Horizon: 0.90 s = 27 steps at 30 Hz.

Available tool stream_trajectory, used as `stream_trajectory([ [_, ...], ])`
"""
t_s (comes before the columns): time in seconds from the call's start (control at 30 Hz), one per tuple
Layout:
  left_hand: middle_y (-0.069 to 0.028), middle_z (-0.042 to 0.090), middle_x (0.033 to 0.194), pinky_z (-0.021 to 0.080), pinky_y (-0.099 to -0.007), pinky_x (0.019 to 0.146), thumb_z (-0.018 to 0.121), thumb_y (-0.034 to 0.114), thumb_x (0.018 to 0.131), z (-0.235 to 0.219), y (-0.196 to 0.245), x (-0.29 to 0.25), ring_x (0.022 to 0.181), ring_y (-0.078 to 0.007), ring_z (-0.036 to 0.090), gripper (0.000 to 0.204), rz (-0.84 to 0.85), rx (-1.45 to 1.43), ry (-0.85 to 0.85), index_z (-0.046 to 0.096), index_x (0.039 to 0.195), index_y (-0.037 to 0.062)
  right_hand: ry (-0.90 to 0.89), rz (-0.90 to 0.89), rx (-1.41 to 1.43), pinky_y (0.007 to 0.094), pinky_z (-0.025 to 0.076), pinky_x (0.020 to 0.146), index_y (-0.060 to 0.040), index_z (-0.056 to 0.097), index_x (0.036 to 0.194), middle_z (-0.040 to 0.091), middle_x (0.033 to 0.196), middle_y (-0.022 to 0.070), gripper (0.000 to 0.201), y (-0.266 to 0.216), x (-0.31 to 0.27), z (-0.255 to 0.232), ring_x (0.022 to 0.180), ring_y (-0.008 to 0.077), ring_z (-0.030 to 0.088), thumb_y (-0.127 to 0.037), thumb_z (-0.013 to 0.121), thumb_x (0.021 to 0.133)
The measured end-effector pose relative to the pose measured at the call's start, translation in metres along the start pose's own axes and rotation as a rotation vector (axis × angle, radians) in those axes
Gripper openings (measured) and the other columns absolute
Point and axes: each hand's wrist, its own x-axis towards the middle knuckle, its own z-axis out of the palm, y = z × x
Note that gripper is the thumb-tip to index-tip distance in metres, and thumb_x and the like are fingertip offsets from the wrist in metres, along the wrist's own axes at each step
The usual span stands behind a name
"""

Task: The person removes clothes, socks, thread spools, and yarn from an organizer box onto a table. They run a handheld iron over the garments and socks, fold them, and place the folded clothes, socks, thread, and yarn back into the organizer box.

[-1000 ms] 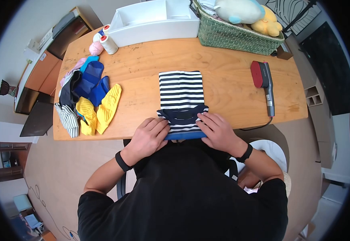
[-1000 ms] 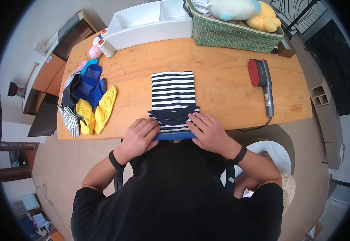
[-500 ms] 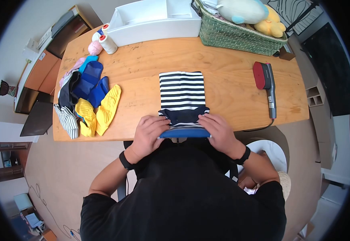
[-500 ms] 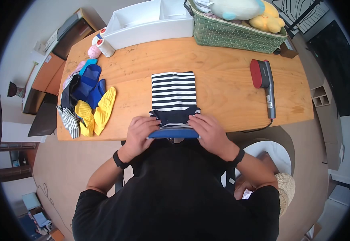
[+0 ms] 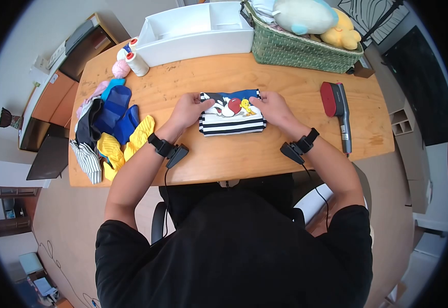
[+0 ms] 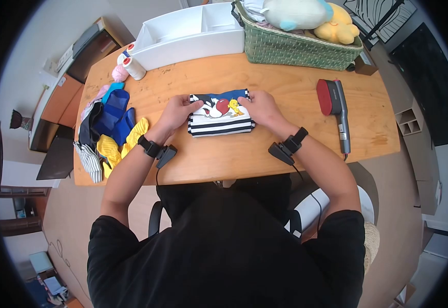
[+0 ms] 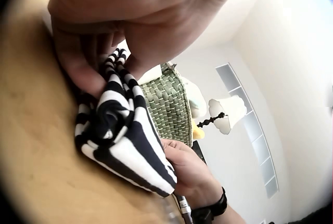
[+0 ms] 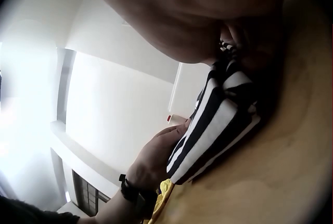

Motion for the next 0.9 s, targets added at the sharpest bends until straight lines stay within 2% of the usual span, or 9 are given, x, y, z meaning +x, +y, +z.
stream_trajectory([
  [0.13, -0.0062, 0.081, 0.100, 0.062, -0.0283, 0.077, 0.084, 0.023, 0.111, -0.006, 0.009, -0.017, 0.084, -0.0108, 0.074, 0.037, -0.003, 0.222, 0.072, 0.074, 0.130, -0.0076, 0.117, -0.041, -0.050, 0.0393, 0.063, 0.081, 0.0047, 0.082, 0.115, 0.085, 0.095, 0.0159, 0.035, -0.033, -0.032, -0.008, 0.086, 0.0217, 0.082, -0.030, 0.079, 0.109],
  [0.2, -0.0074, 0.081, 0.102, 0.061, -0.0282, 0.078, 0.087, 0.025, 0.108, -0.016, -0.015, -0.028, 0.087, -0.0112, 0.074, 0.042, 0.258, 0.317, 0.226, 0.074, 0.130, -0.0081, 0.259, -0.163, -0.075, 0.0366, 0.063, 0.083, 0.0045, 0.082, 0.117, 0.084, 0.097, 0.0145, 0.033, -0.029, -0.052, -0.015, 0.090, 0.0190, 0.081, -0.027, 0.082, 0.107],
  [0.3, -0.0070, 0.078, 0.093, 0.061, -0.0273, 0.074, 0.091, 0.031, 0.104, -0.018, -0.026, -0.061, 0.081, -0.0113, 0.073, 0.044, 0.200, 0.205, 0.182, 0.077, 0.121, -0.0069, 0.132, -0.075, -0.020, 0.0344, 0.063, 0.082, 0.0047, 0.083, 0.117, 0.084, 0.098, 0.0118, 0.033, -0.018, -0.075, -0.025, 0.090, 0.0164, 0.079, -0.026, 0.085, 0.106],
  [0.37, -0.0066, 0.079, 0.094, 0.061, -0.0270, 0.074, 0.091, 0.028, 0.105, -0.010, -0.022, -0.075, 0.082, -0.0106, 0.073, 0.039, 0.142, 0.102, 0.108, 0.078, 0.119, -0.0060, 0.106, -0.066, 0.027, 0.0329, 0.062, 0.081, 0.0048, 0.082, 0.117, 0.084, 0.097, 0.0106, 0.033, -0.003, -0.078, -0.018, 0.088, 0.0149, 0.078, -0.026, 0.085, 0.106],
  [0.5, -0.0053, 0.080, 0.094, 0.061, -0.0268, 0.073, 0.090, 0.024, 0.105, 0.004, -0.026, -0.073, 0.081, -0.0099, 0.073, 0.033, 0.129, 0.045, 0.093, 0.080, 0.116, -0.0055, 0.068, -0.019, 0.142, 0.0308, 0.062, 0.076, 0.0048, 0.082, 0.114, 0.084, 0.096, 0.0093, 0.030, -0.005, -0.080, -0.005, 0.081, 0.0128, 0.076, -0.024, 0.085, 0.107],
  [0.57, -0.0064, 0.083, 0.100, 0.059, -0.0257, 0.077, 0.085, 0.015, 0.109, 0.009, -0.023, -0.074, 0.085, -0.0082, 0.072, 0.023, 0.101, 0.073, 0.096, 0.078, 0.119, -0.0047, 0.068, -0.017, 0.168, 0.0310, 0.061, 0.074, 0.0048, 0.082, 0.112, 0.084, 0.095, 0.0090, 0.029, -0.010, -0.080, -0.001, 0.079, 0.0126, 0.076, -0.024, 0.085, 0.107],
  [0.7, -0.0059, 0.083, 0.098, 0.057, -0.0249, 0.075, 0.082, 0.012, 0.110, 0.013, -0.023, -0.069, 0.083, -0.0073, 0.071, 0.020, 0.081, -0.020, 0.087, 0.079, 0.119, -0.0051, 0.057, -0.020, 0.228, 0.0322, 0.061, 0.069, 0.0046, 0.080, 0.106, 0.083, 0.089, 0.0088, 0.027, -0.013, -0.080, 0.003, 0.075, 0.0133, 0.076, -0.022, 0.084, 0.107],
  [0.83, -0.0037, 0.082, 0.094, 0.055, -0.0247, 0.073, 0.078, 0.012, 0.113, 0.011, -0.029, -0.065, 0.080, -0.0074, 0.069, 0.017, 0.034, -0.058, 0.076, 0.081, 0.115, -0.0042, 0.088, 0.015, 0.107, 0.0328, 0.061, 0.068, 0.0042, 0.079, 0.101, 0.082, 0.086, 0.0109, 0.026, -0.015, -0.078, -0.001, 0.075, 0.0129, 0.078, -0.021, 0.083, 0.107],
  [0.9, -0.0030, 0.082, 0.094, 0.055, -0.0250, 0.073, 0.077, 0.013, 0.114, 0.008, -0.030, -0.066, 0.079, -0.0076, 0.068, 0.017, 0.037, -0.011, 0.096, 0.082, 0.112, -0.0036, 0.050, 0.055, -0.063, 0.0382, 0.062, 0.071, 0.0039, 0.078, 0.097, 0.081, 0.083, 0.0153, 0.026, -0.021, -0.079, -0.004, 0.075, 0.0237, 0.079, -0.020, 0.082, 0.106],
])
